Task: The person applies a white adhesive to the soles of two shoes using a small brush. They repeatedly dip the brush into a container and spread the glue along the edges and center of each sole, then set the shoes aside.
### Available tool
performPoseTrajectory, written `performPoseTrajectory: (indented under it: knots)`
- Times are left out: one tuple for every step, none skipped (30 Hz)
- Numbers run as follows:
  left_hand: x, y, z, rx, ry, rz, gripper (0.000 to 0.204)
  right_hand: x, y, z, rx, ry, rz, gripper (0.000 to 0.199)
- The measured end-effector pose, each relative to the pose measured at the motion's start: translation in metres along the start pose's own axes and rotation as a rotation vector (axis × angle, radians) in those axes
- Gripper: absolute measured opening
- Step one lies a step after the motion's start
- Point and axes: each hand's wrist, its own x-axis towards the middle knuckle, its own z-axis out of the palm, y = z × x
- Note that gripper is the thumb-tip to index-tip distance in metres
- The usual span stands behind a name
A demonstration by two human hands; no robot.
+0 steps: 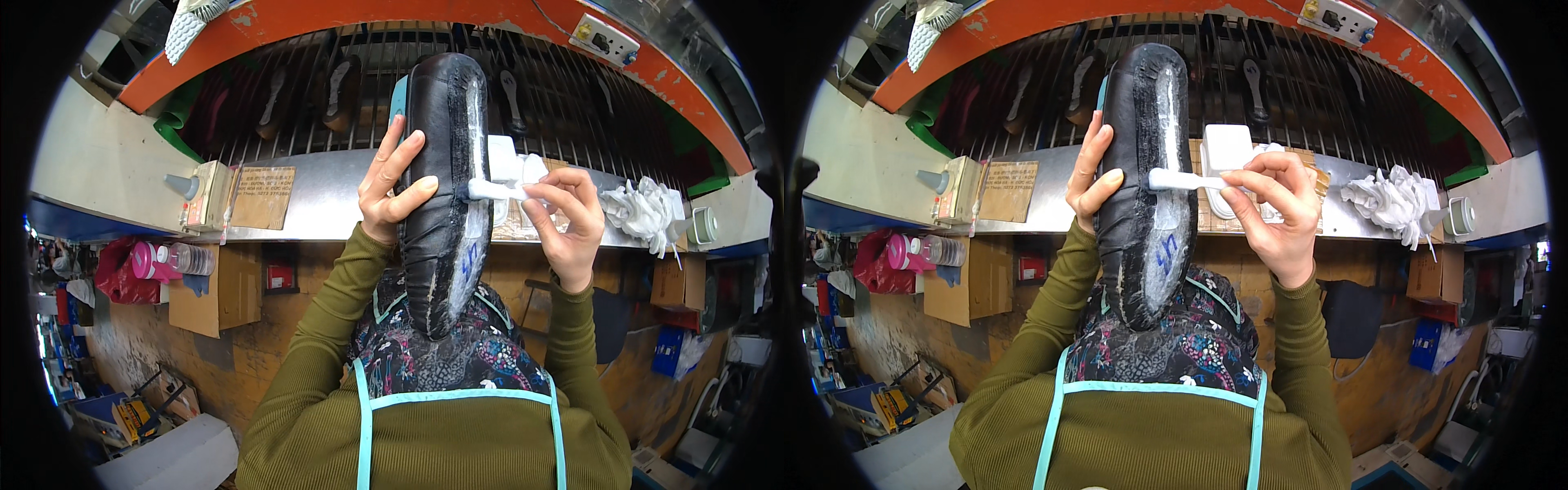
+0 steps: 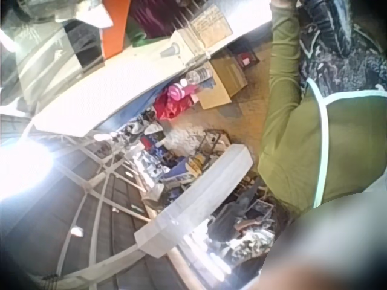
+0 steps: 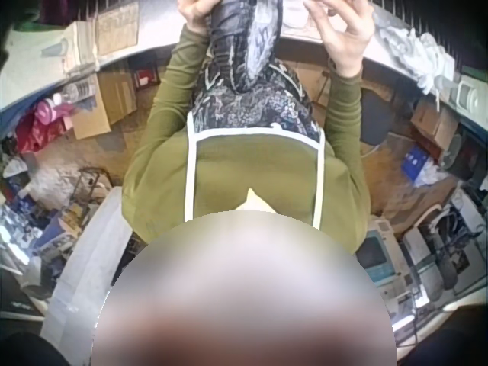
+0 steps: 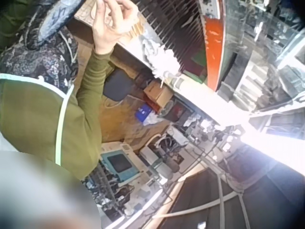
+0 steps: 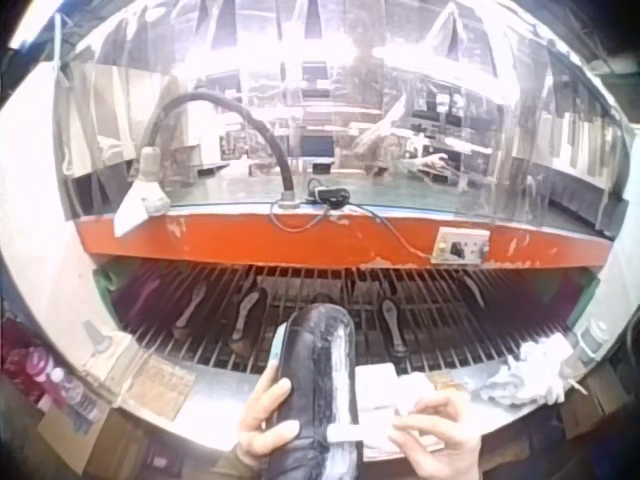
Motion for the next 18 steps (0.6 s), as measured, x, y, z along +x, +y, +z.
performPoseTrajectory:
  knots:
    - [0.0,0.0,0.0,0.005,0.002,-0.004,0.041,0.001,0.0,-0.001,-0.039,-0.02,-0.068,0.018]
    - [0.0,0.0,0.0,0.007,0.002,-0.003,0.041,0.0,-0.001,-0.001,-0.048,-0.04,-0.105,0.018]
    - [-0.001,-0.001,0.0,0.007,0.008,-0.005,0.041,0.0,-0.002,-0.002,-0.071,-0.079,-0.106,0.018]
    - [-0.001,-0.001,0.0,0.008,0.012,-0.009,0.041,-0.002,-0.003,-0.003,-0.07,-0.097,-0.13,0.018]
    - [-0.002,-0.002,0.0,0.01,0.016,-0.01,0.041,-0.005,-0.004,-0.003,-0.038,-0.127,-0.086,0.019]
    - [-0.002,-0.002,0.0,0.013,0.018,-0.011,0.04,-0.009,-0.005,-0.002,0.018,-0.135,-0.066,0.019]
    - [-0.003,-0.003,0.0,0.014,0.019,-0.015,0.04,-0.012,-0.007,0.0,0.074,-0.142,-0.039,0.019]
    - [-0.004,-0.003,0.0,0.019,0.025,-0.02,0.04,-0.015,-0.008,0.002,0.093,-0.138,-0.039,0.019]
    - [-0.004,-0.004,0.0,0.022,0.031,-0.026,0.04,-0.019,-0.009,0.003,0.112,-0.131,-0.033,0.019]
    - [-0.005,-0.004,0.0,0.025,0.035,-0.033,0.039,-0.021,-0.01,0.003,0.11,-0.151,0.001,0.019]
    - [-0.005,-0.004,0.0,0.027,0.041,-0.042,0.04,-0.022,-0.01,0.003,0.112,-0.161,-0.009,0.02]
    - [-0.005,-0.004,0.001,0.027,0.045,-0.051,0.04,-0.022,-0.01,0.003,0.105,-0.148,-0.073,0.021]
    - [-0.005,-0.004,0.001,0.027,0.051,-0.059,0.04,-0.021,-0.009,0.004,0.074,-0.168,-0.124,0.021]
    - [-0.005,-0.004,0.002,0.035,0.053,-0.061,0.04,-0.018,-0.008,0.003,0.064,-0.156,-0.197,0.021]
    - [-0.005,-0.005,0.004,0.042,0.055,-0.063,0.041,-0.015,-0.005,0.006,0.161,-0.134,-0.206,0.022]
    - [-0.005,-0.005,0.004,0.045,0.061,-0.07,0.041,-0.011,-0.002,0.009,0.217,-0.08,-0.175,0.019]
    - [-0.006,-0.004,0.007,-0.03,0.077,-0.106,0.041,-0.009,-0.001,0.012,0.138,-0.024,-0.021,0.017]
    - [-0.007,-0.004,0.007,-0.001,0.082,-0.114,0.041,-0.007,0.0,0.013,0.09,0.067,0.1,0.015]
